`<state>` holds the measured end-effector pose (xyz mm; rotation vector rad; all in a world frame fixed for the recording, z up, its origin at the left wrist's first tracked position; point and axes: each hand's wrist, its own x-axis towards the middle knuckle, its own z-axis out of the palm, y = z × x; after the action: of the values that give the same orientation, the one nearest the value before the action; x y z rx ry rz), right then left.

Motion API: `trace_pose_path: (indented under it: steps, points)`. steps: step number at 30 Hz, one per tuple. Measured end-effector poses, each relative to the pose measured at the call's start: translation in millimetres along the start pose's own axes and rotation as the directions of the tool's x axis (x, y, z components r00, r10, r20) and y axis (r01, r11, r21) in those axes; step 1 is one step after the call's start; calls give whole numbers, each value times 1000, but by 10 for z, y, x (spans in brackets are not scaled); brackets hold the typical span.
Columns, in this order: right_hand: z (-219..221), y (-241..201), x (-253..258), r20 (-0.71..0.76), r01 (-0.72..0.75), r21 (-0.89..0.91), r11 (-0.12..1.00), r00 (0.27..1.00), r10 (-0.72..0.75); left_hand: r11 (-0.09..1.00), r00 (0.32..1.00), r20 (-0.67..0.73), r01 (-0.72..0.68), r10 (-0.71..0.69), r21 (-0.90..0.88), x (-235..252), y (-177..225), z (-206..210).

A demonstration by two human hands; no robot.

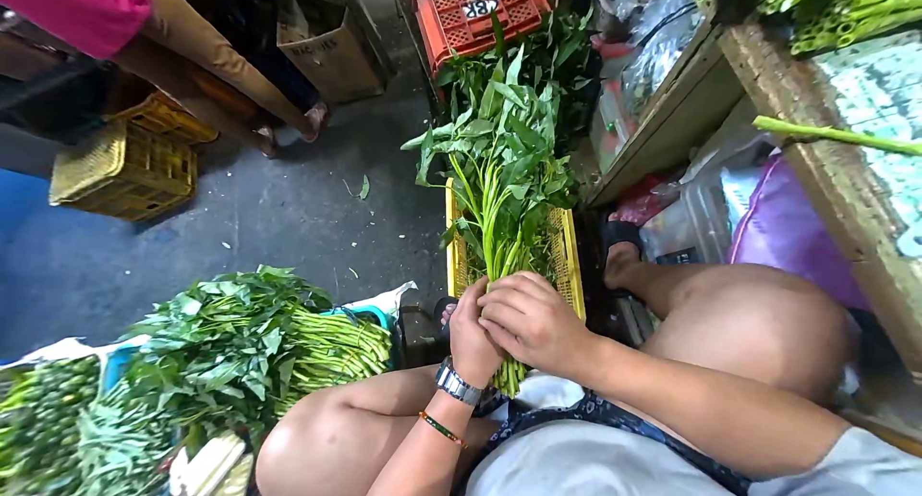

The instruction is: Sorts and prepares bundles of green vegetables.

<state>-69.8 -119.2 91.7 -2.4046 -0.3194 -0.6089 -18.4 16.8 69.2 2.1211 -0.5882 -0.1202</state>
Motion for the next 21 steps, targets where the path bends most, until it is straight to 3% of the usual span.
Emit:
trace_pose_path:
  steps: [7, 9, 12, 15, 17, 21]
  points:
    - [-26, -102, -81, -23, 165, 100, 981, 986, -164, 996, 1000, 3, 29, -29, -81, -17, -37, -5]
    - [-75, -120, -44, -45, 94, 165, 982, 995, -88, 996, 998, 6, 58, -57, -62, -3, -19, -10]
    - [-313, -49, 63, -57, -127, 248, 960, 988, 146, 994, 994, 16, 108, -108, 11, 33, -20, -32]
    - [-528, 110, 124, 187, -323, 30, 946, 932, 312, 984, 985, 27, 168, -170, 56, 65, -23, -57]
    - [-500, 206, 132, 308, -352, -118, 928, 876, 372, 983, 986, 14, 163, -165, 83, 70, -52, -50]
    - [-350, 307, 148, 143, -281, -116, 953, 944, 296, 986, 993, 11, 112, -114, 124, 57, -51, -24]
